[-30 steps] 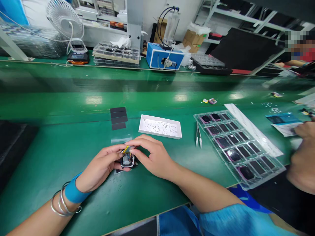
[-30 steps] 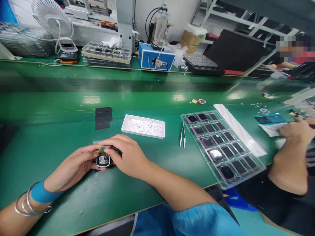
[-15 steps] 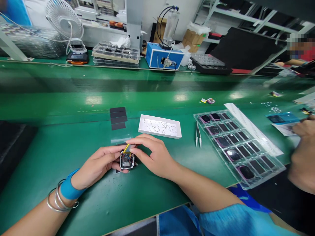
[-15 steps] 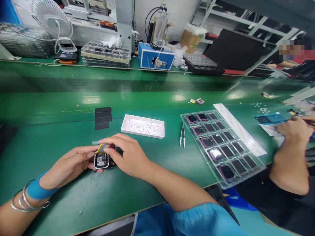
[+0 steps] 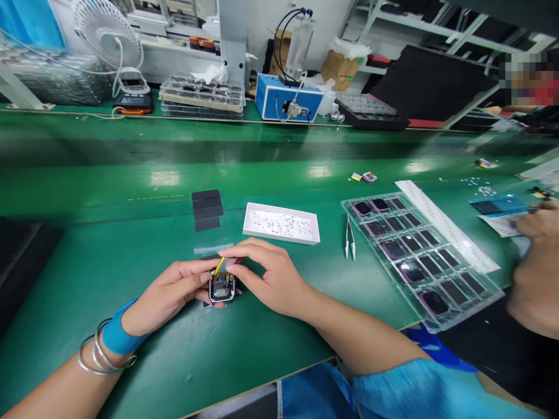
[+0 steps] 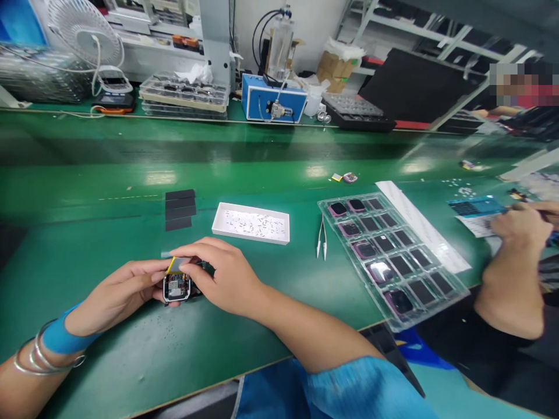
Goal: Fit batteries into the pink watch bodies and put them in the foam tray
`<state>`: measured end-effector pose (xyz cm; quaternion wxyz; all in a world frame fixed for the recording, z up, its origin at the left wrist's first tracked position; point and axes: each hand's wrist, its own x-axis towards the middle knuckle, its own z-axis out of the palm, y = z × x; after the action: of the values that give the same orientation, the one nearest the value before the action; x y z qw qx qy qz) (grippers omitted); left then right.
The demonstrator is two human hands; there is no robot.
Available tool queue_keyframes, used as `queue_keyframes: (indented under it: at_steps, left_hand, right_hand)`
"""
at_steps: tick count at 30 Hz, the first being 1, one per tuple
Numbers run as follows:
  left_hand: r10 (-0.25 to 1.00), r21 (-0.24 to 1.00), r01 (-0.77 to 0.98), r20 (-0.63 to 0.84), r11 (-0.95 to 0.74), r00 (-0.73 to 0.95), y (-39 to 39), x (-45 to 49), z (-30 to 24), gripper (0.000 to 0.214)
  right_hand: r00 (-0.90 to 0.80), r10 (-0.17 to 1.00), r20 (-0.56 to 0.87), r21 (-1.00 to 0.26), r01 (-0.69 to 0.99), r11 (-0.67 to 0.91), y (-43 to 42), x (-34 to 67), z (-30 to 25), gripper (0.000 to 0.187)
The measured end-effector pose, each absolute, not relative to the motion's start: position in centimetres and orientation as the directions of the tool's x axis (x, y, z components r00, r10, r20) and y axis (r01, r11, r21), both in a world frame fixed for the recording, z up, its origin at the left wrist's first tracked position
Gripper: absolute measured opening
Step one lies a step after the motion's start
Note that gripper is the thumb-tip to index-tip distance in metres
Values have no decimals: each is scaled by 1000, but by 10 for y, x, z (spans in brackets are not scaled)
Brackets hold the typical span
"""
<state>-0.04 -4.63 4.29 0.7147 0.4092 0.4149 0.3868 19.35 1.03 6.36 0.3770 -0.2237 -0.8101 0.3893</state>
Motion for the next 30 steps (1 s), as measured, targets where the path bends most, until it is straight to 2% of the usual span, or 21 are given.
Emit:
queue_keyframes:
  at_steps: [4, 10, 16, 23, 30]
  left_hand:
    - [894, 912, -206, -267, 355, 361, -47, -1, 44, 32]
    - [898, 954, -70, -246, 290, 366, -47, -3, 40, 34]
    - [921, 963, -5, -254, 268, 294, -48, -1, 35, 33]
    - [897, 903, -164, -346, 398, 275, -47, 10, 42, 36]
    - [886, 882, -182, -382, 434, 263, -47, 17, 40, 34]
  right_hand:
    - [-617, 659, 430, -802, 75, 593, 9, 194, 64, 21]
    - [-628, 661, 410, -804, 94, 588, 9, 193, 64, 21]
    - [-640, 655, 403, -793, 113, 598, 9, 191, 61, 20]
    - [-612, 680, 404, -802, 120, 585, 11, 191, 56, 20]
    - [-601, 659, 452, -762, 124, 636, 10, 188, 53, 22]
